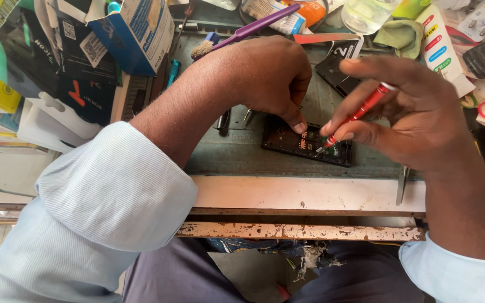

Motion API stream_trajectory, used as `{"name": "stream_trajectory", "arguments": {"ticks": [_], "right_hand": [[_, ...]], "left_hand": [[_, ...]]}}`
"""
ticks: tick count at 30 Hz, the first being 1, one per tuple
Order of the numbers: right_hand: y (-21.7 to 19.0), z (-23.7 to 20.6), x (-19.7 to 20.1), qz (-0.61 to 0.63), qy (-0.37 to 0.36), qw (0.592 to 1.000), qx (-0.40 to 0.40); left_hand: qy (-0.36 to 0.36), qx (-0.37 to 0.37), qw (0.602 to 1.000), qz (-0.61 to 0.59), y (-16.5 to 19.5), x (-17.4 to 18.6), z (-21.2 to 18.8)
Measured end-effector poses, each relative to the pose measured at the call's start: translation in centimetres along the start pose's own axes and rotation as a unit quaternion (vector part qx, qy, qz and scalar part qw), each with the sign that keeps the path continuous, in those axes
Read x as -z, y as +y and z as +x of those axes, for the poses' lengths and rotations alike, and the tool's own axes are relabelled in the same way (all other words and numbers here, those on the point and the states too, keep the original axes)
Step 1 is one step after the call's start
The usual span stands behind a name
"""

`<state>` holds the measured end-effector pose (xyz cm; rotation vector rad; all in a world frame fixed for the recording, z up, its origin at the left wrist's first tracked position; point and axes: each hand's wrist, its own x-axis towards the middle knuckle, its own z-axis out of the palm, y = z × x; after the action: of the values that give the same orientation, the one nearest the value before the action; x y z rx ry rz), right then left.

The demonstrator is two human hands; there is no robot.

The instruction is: The person unscrews and removes several small screws from a mobile phone using a screwdriver, detaches the back cover, and handles internal components including the battery and circuit board.

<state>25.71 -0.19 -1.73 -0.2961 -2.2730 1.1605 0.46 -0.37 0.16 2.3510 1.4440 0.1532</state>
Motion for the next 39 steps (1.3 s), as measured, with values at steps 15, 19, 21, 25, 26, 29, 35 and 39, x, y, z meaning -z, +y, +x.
{"name": "stream_trajectory", "arguments": {"ticks": [15,19,21,25,26,29,35,39], "right_hand": [[-0.02,0.08,0.1,0.02,-0.051,0.995,0.08],[-0.22,0.17,0.07,0.014,-0.004,1.0,0.003],[-0.32,0.28,0.03,0.057,-0.062,0.996,0.044],[-0.56,0.3,-0.42,-0.011,-0.002,0.999,0.039],[-0.66,0.27,-0.39,-0.017,0.011,1.0,0.022],[-0.73,0.53,-0.14,0.007,-0.029,0.999,0.024],[-0.48,0.62,-0.23,0.02,-0.008,1.0,0.005],[-0.66,0.5,0.01,0.052,-0.082,0.994,0.051]], "left_hand": [[0.003,-0.005,1.0,0.01,0.19,0.17,-0.16],[0.002,-0.012,1.0,0.004,0.19,0.23,-0.17],[0.006,-0.018,1.0,0.016,0.17,0.17,-0.15],[0.004,-0.016,1.0,0.01,0.09,0.06,-0.04],[0.009,-0.023,1.0,0.009,0.09,0.04,0.02],[0.014,-0.031,0.999,0.012,0.01,0.04,-0.01],[0.013,-0.042,0.999,0.006,0.06,0.07,-0.01],[0.021,-0.046,0.999,0.005,0.05,0.1,-0.1]]}}
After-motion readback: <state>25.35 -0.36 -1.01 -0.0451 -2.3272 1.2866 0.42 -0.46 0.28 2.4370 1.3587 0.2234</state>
